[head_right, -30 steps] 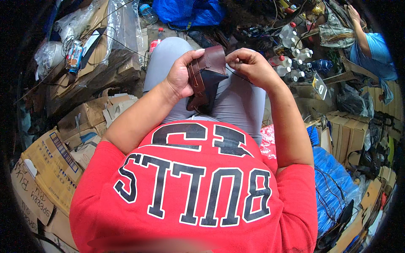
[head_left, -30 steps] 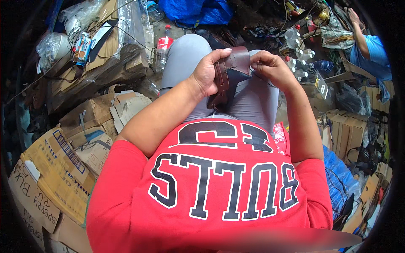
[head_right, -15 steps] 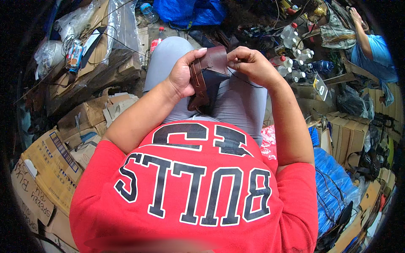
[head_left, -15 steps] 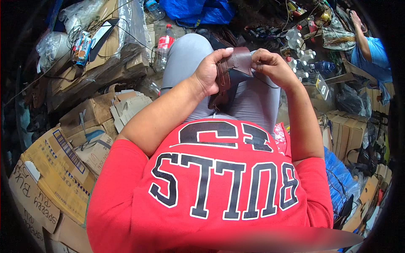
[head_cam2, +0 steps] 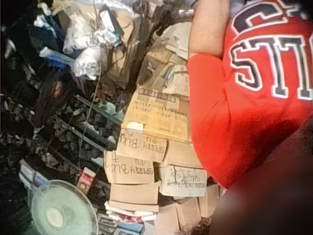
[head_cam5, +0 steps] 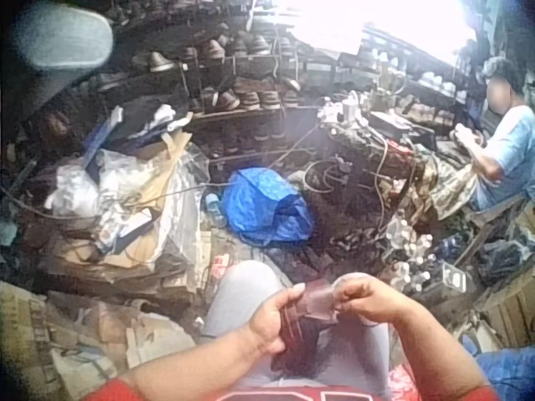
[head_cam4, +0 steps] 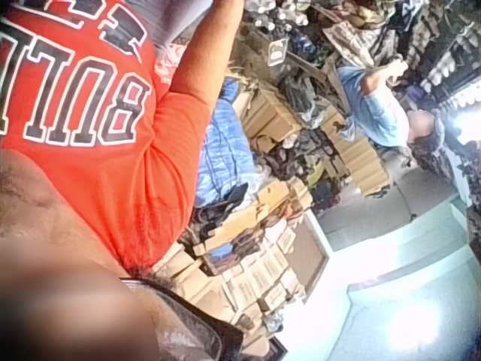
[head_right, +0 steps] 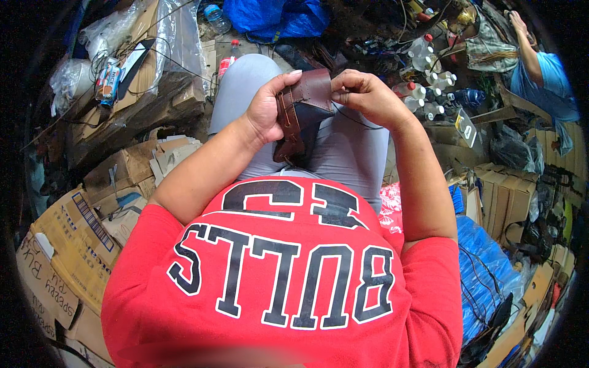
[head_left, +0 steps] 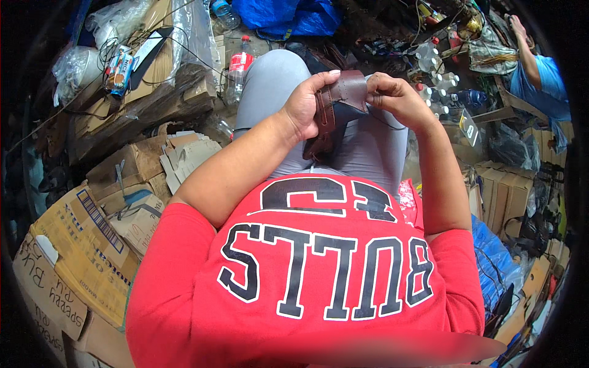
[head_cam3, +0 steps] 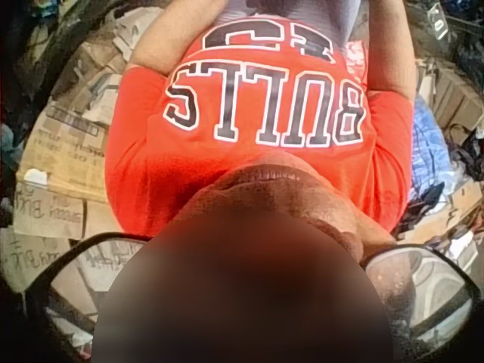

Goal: Hand-stitch the leather components of a shoe upper.

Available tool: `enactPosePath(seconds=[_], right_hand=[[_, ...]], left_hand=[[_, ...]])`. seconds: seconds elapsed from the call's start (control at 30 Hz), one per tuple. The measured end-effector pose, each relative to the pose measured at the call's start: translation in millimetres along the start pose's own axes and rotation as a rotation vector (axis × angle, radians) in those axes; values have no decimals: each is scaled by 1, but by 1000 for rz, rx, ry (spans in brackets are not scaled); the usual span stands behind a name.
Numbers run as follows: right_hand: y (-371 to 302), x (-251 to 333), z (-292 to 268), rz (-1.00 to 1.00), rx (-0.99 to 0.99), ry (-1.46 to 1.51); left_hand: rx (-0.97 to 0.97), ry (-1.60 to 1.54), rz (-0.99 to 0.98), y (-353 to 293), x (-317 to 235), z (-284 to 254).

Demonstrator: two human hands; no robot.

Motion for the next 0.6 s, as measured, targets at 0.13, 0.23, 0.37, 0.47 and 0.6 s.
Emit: enactPosePath(seconds=[0.13,0.23,0.37,0.47,0.6], right_hand=[[0,-2,2,62,45,60],[1,-6,-1,27,44,7],[5,-8,-5,37,141,9],[7,-7,-6,-8,177,-20],[5,-6,-2,27,138,13]], left_hand=[[8,-20,-15,2,1,-3],[-25,9,-22,4,2,-4],[-10,7,-63,4,2,-2],[1,5,-75,4,1,-5],[-40,53,-113,4,2,-4]])
Point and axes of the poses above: each hand's wrist, its own y-axis towards the middle knuckle, its own z-axis out of the palm, x = y × z, the point moved 1 cm from there along y, towards the middle knuckle, and after that the axes turned 11 degrees about -x, right-handed, at the moved point
